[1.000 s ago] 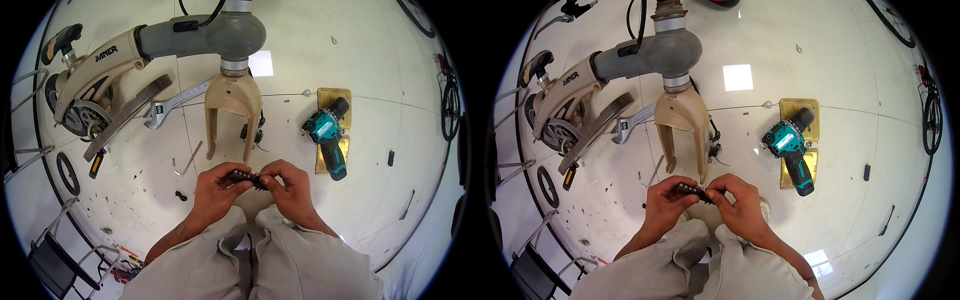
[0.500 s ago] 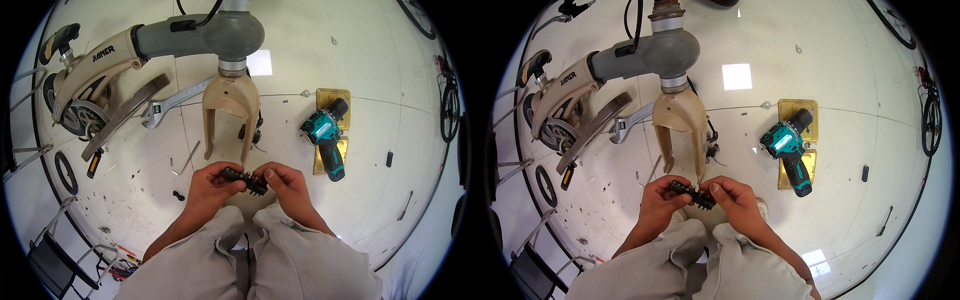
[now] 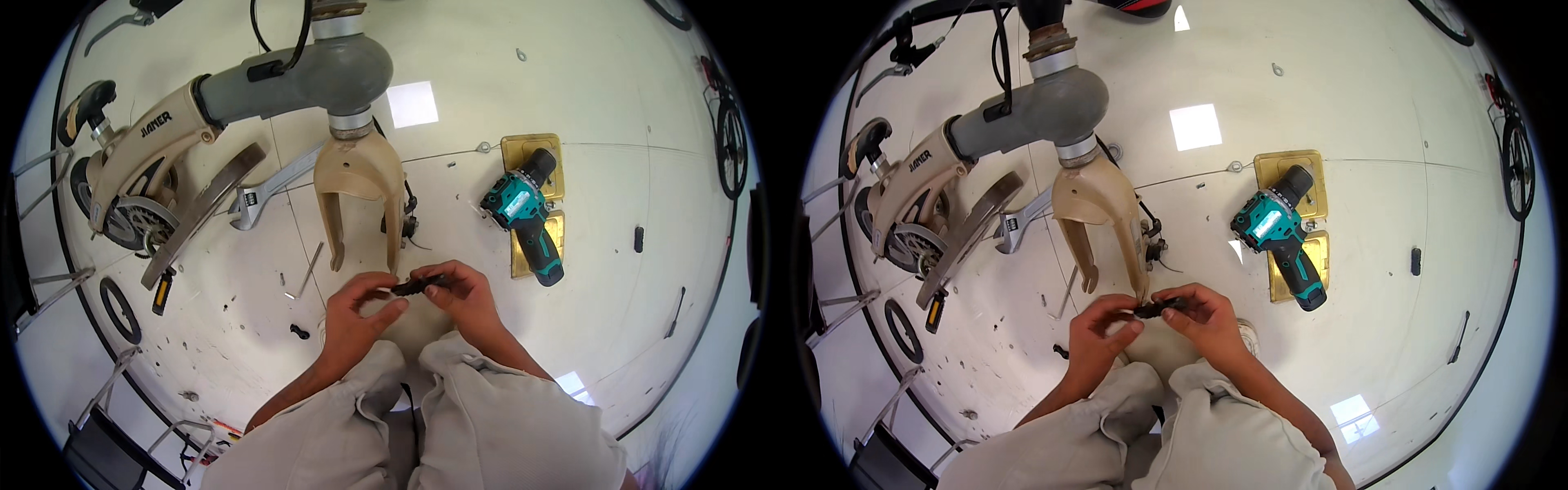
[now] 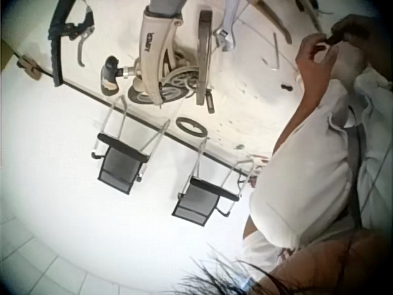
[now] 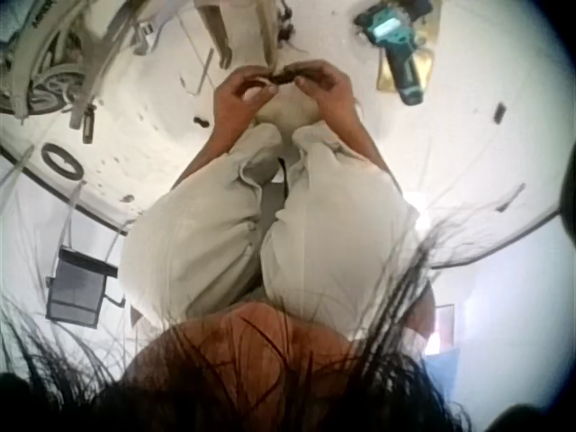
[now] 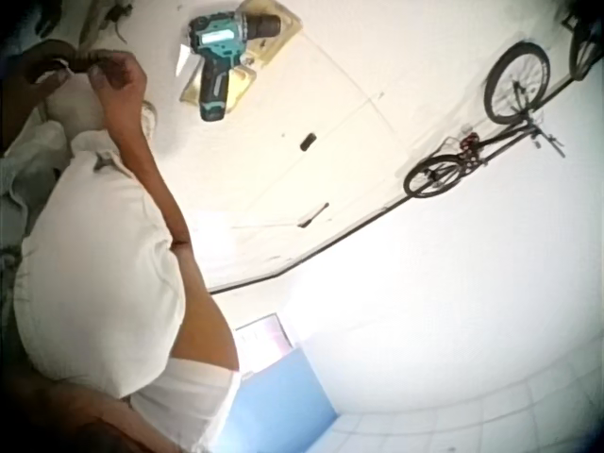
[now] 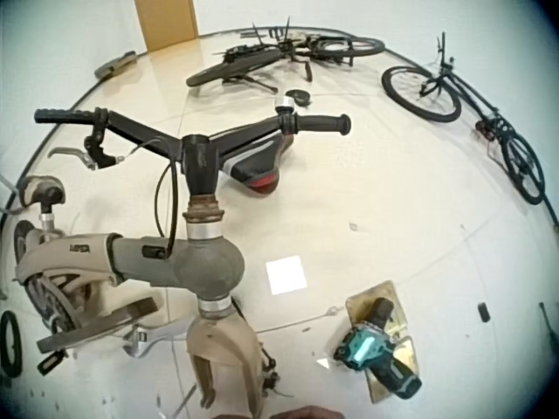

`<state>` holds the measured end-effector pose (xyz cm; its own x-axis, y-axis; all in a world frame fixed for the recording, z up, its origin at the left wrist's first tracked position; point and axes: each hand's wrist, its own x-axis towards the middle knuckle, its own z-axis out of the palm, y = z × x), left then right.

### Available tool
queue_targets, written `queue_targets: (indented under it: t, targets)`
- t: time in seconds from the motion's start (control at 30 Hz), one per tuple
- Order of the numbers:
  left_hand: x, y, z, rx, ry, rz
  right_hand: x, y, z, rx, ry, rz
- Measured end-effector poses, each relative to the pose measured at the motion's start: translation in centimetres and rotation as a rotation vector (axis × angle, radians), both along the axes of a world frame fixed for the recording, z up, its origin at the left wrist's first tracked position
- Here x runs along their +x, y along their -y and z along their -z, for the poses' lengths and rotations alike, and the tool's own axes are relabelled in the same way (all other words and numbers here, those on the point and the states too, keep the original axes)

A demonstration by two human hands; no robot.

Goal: The person is repairing a bicycle. They use a cordless drill to remove and install screws on the handlebar and front fork. They also use a wrench to tighten a bolt on the front fork.

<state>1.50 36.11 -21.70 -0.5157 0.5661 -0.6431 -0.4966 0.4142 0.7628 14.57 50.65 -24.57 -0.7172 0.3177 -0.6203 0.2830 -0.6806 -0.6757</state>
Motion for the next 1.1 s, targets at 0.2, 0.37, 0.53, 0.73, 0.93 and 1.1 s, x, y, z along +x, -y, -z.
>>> queue_targets:
  t: [0.2, 0.37, 0.53, 0.73, 0.93, 1.1]
  targets:
    - [0.1, -2.1, 5.2, -0.061, -0.405, 0.148, 0.3, 0.4, 4.1, 0.154, 0.103, 0.032]
    - [1.1, -2.7, 5.5, -0.086, -0.251, 0.014, -0.8, 1.3, 5.7, 0.341, 0.087, 0.105]
    - [1.0, -2.7, 5.2, -0.097, -0.195, 0.015, -1.2, 1.3, 5.5, 0.492, 0.117, 0.052]
    - [0.9, -2.6, 5.4, -0.082, -0.174, 0.004, -1.7, 1.3, 5.2, 0.5, 0.174, 0.06]
    - [0.8, -2.7, 5.3, -0.073, -0.231, 0.026, -1.7, 1.5, 5.6, 0.498, 0.16, 0.04]
    - [0.8, -2.6, 5.3, -0.071, -0.236, 0.022, -2.0, 1.1, 4.6, 0.614, 0.154, -0.017]
